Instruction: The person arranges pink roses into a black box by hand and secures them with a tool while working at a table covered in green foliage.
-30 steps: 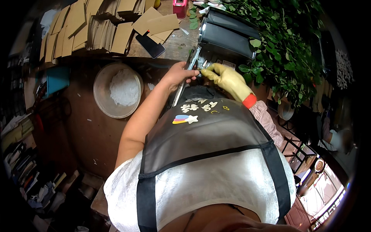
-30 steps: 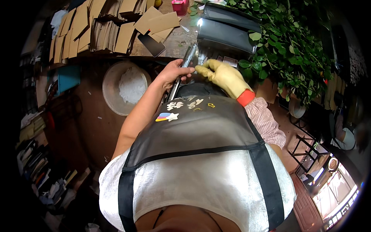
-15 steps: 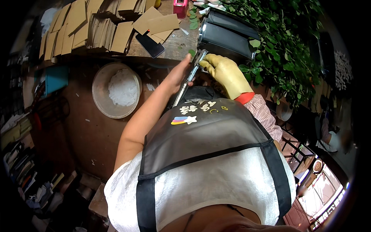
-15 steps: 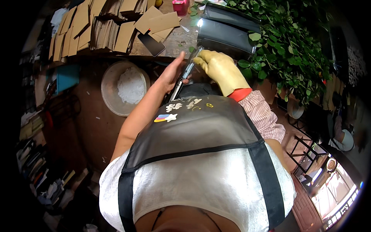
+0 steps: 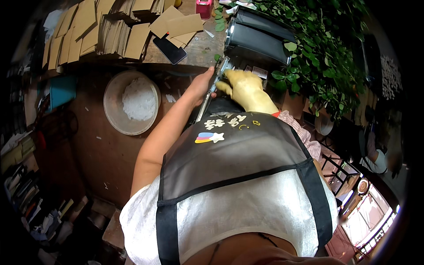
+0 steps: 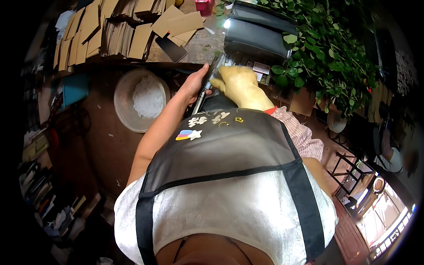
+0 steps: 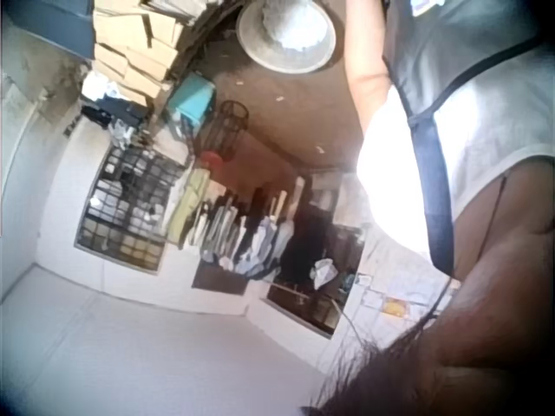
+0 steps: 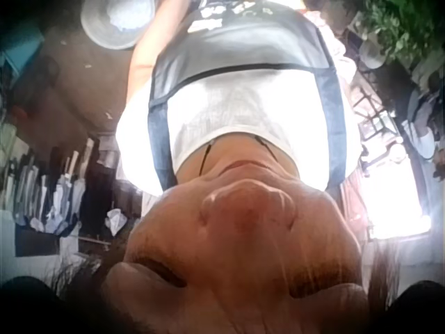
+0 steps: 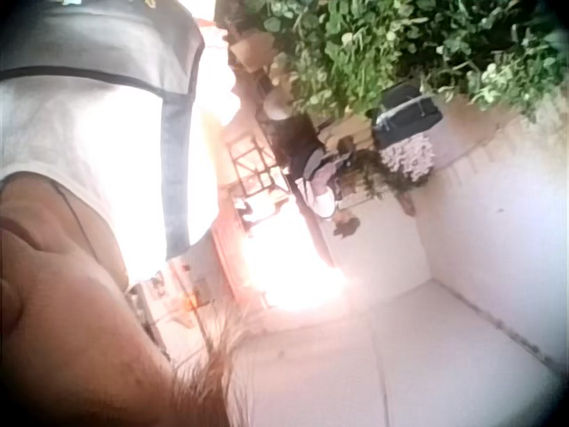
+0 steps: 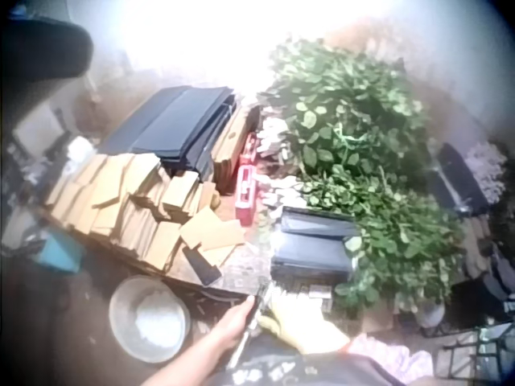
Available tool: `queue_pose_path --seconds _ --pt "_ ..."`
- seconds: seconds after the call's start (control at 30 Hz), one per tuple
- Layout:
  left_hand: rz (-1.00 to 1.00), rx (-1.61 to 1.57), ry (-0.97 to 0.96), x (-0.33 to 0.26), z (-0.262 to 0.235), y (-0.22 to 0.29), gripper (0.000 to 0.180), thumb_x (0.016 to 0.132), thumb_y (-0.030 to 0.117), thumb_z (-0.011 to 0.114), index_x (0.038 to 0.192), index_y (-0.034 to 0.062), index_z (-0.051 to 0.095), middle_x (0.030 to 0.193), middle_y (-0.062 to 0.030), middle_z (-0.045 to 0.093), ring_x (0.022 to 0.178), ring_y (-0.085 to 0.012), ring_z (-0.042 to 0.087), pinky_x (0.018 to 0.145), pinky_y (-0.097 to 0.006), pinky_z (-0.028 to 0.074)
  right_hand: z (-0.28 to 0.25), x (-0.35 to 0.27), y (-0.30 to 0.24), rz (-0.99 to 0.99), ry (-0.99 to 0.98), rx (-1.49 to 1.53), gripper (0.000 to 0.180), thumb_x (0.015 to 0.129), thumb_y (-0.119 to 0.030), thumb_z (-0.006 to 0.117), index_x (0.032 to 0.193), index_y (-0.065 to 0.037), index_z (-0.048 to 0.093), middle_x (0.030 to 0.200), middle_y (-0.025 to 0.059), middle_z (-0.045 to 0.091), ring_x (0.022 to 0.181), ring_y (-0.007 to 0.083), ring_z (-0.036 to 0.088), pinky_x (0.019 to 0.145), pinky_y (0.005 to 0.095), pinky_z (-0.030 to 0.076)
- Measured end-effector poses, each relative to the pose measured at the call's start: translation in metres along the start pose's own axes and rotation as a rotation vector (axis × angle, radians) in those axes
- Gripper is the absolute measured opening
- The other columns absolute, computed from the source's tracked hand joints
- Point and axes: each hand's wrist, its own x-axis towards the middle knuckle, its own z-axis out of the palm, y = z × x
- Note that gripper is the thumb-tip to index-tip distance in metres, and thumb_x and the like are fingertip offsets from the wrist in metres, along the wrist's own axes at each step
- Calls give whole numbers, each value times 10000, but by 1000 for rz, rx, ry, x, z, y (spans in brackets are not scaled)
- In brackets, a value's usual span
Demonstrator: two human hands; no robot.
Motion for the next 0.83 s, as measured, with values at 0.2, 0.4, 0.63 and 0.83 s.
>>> queue_pose_path --seconds 0.2,0.4,0.63,0.83 --pt "-46 -158 -86 18 -40 -18 148 948 185 622 950 40 591 793 -66 561 623 -152 544 446 -254 447 24 -15 50 191 -66 182 350 925 -415 673 1072 -99 701 961 184 721 955 365 689 834 441 542" --pt "-56 -131 -111 23 -38 -22 50 892 75 611 904 52 568 766 -51 522 661 -157 566 460 -253 468 44 45 61 299 -135 -133 479 913 -476 655 1211 -101 660 1110 137 730 1042 358 692 859 487 541" --pt "-34 -120 -164 26 -41 -27 72 895 83 594 954 42 596 775 -39 534 660 -143 557 467 -251 459 65 74 74 201 -292 -174 530 931 -505 627 1289 -115 636 1171 184 706 1114 356 667 905 475 530" --pt "-45 -160 -152 26 -47 -31 80 895 89 594 961 44 588 790 -37 537 665 -143 554 471 -252 460 74 61 114 256 -152 69 561 955 -520 590 1360 -133 605 1203 212 688 1124 379 657 945 478 513"
